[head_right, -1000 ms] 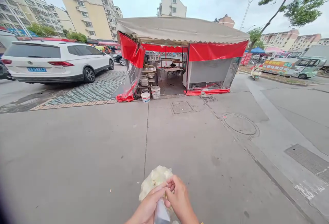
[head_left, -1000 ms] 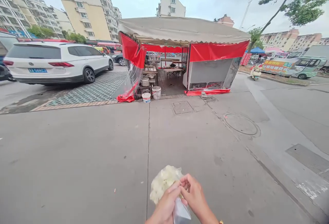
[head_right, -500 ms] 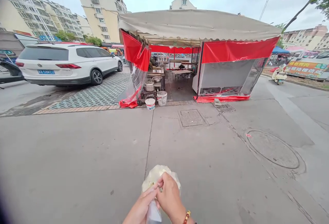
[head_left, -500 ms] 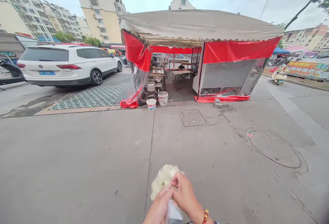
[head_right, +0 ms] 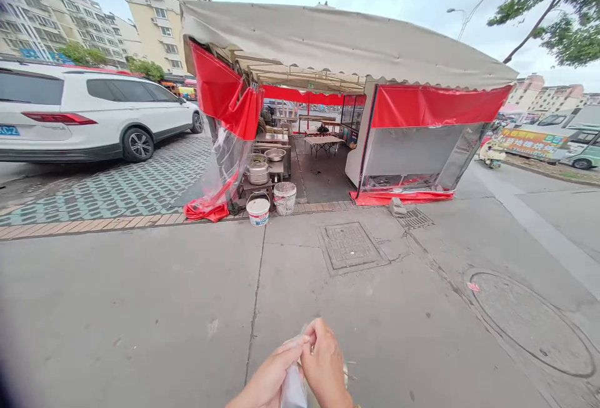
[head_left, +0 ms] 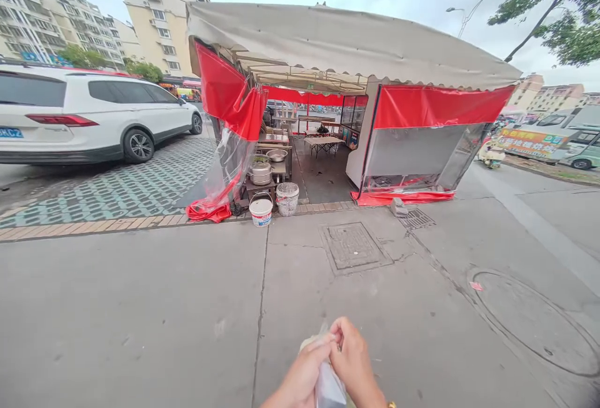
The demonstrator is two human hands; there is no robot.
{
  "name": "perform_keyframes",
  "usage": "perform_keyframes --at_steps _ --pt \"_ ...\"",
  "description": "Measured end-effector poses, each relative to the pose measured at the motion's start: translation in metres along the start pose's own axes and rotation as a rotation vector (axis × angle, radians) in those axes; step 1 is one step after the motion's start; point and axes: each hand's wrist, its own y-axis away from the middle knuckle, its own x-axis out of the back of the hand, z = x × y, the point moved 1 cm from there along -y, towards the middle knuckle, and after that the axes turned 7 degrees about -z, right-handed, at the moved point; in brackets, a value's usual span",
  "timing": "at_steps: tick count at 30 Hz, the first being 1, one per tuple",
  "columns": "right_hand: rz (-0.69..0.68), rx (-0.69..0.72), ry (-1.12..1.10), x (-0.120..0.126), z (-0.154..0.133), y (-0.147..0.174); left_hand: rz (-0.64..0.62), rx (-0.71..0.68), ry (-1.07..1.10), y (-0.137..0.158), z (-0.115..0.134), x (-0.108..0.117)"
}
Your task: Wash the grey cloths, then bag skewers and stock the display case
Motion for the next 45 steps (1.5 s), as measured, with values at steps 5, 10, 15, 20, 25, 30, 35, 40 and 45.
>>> perform_keyframes --at_steps 5,10,15,20,25,30,35,40,45 --pt "0.024 -0.122 -0.088 -0.017 -0.002 -0.197 0.084 0.108 -0.124 -0.146 0.15 0.028" --pt "0.055 -0.129 -0.156 -0.045 0.046 -0.402 0.173 0.165 -0.044 -0.328 0.258 0.064" --pt "-0.012 -0.081 -0.196 -0.051 0.091 -0.627 0.195 0.104 0.108 -0.516 0.373 0.078" --pt "-0.098 -0.067 -0.259 -0.05 0.11 -0.835 0.247 0.075 0.116 -0.666 0.501 0.077" --pt "-0.054 -0.137 -0.299 -0.071 0.154 -1.031 0.329 0.11 0.059 -0.834 0.616 0.108" --pt "-0.007 -0.203 -0.271 -0.11 0.201 -1.252 0.192 0.128 0.056 -1.023 0.755 0.158" --pt "0.019 -0.297 -0.246 -0.123 0.219 -1.461 0.11 0.153 -0.022 -1.192 0.906 0.178" --pt "0.045 -0.3 -0.247 -0.108 0.24 -1.65 0.096 0.171 -0.08 -1.354 1.014 0.181" --pt "0.04 -0.238 -0.248 -0.09 0.306 -1.849 0.139 0.132 -0.083 -1.543 1.086 0.185"
